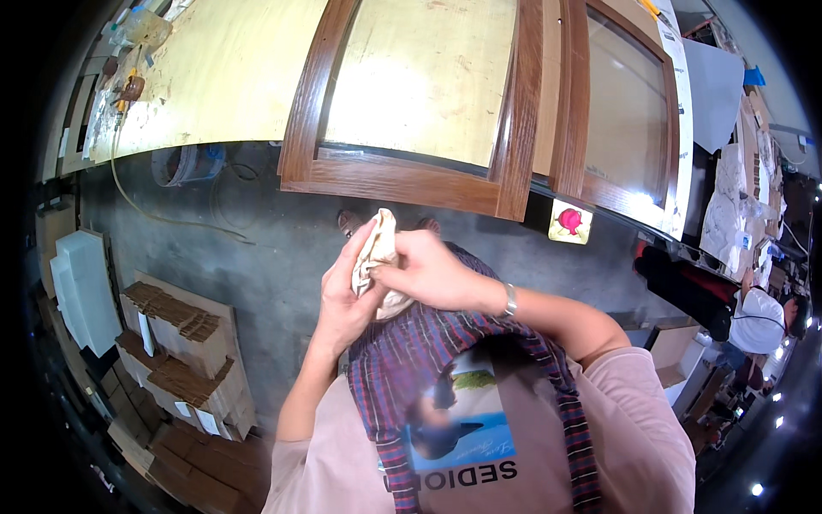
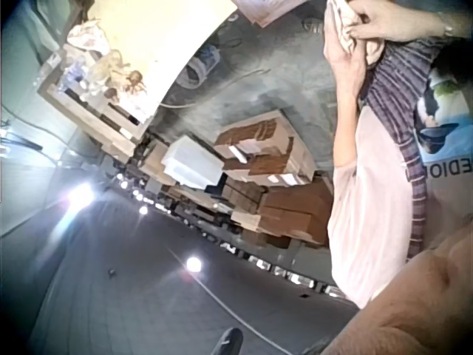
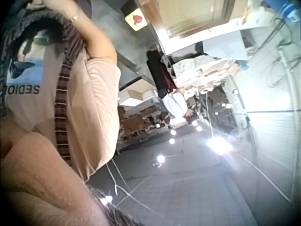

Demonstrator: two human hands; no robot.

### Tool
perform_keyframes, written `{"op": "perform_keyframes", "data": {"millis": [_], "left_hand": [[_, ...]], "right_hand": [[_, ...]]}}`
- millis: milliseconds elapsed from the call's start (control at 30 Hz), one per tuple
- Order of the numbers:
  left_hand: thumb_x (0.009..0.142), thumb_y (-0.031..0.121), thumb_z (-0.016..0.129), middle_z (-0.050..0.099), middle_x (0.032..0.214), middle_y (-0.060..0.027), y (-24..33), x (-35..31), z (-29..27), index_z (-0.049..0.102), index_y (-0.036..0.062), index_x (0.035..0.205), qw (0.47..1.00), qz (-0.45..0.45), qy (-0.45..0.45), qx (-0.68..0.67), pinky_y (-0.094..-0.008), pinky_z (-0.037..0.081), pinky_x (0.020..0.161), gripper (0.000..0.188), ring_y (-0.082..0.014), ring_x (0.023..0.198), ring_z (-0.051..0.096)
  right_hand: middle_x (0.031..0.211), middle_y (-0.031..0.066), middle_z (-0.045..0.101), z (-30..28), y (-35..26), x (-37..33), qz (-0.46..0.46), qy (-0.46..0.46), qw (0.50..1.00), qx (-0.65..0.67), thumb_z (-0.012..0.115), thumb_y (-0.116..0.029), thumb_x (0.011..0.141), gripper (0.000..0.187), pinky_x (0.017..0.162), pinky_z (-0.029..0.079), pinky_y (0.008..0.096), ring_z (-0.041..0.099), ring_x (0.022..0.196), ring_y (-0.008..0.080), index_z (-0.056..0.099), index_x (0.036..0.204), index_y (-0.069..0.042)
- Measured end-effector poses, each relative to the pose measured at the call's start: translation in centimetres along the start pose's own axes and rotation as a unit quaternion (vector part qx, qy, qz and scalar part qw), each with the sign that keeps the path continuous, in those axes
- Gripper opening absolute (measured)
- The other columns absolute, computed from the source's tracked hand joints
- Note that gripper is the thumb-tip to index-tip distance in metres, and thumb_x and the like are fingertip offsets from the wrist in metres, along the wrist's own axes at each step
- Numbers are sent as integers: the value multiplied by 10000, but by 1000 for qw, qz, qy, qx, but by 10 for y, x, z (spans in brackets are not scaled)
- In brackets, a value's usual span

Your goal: The person cleans wood frames by wiping the edges and glass with a cloth, applying liquid from a bottle to the cloth, and using a small block to scrape or press the edges.

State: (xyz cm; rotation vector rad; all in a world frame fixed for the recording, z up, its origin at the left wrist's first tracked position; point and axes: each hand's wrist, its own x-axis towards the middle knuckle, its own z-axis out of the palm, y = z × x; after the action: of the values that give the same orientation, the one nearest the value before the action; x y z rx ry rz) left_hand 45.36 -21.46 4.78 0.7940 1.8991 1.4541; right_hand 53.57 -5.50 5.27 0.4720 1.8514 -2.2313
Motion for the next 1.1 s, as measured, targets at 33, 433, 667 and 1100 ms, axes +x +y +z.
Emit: {"op": "perform_keyframes", "data": {"millis": [33,433,667,1100], "left_hand": [[811,-122,584,498,1399,-155,-2,-2,0,415,-26,1430,996,-58,-5,-65,-324,407,1057,649,-223,1262,508],[891,-83,595,615,1130,-55,-70,68,-74,575,-13,1215,973,-20,225,38,-262,462,923,333,-129,1026,591],[854,-31,661,621,1045,-101,-66,95,-89,632,-1,1125,971,-2,214,109,-307,485,855,275,-194,953,619],[818,119,573,610,1109,-162,-22,116,32,620,45,1212,887,310,-110,324,-432,415,787,403,-274,962,564]], "right_hand": [[974,133,651,-6,-2,-4,-96,76,990,-63,637,-32,818,194,736,532,318,624,908,151,655,1005,12],[1396,310,432,-123,69,-9,-52,508,806,-299,683,-197,866,718,1092,351,414,435,1295,399,338,1397,142],[1399,326,433,-120,49,10,-2,527,795,-301,643,-201,866,717,1102,338,410,437,1306,407,324,1394,164],[1327,305,452,-114,54,22,22,542,743,-392,597,-173,862,677,1097,329,427,434,1255,412,325,1383,163]]}}
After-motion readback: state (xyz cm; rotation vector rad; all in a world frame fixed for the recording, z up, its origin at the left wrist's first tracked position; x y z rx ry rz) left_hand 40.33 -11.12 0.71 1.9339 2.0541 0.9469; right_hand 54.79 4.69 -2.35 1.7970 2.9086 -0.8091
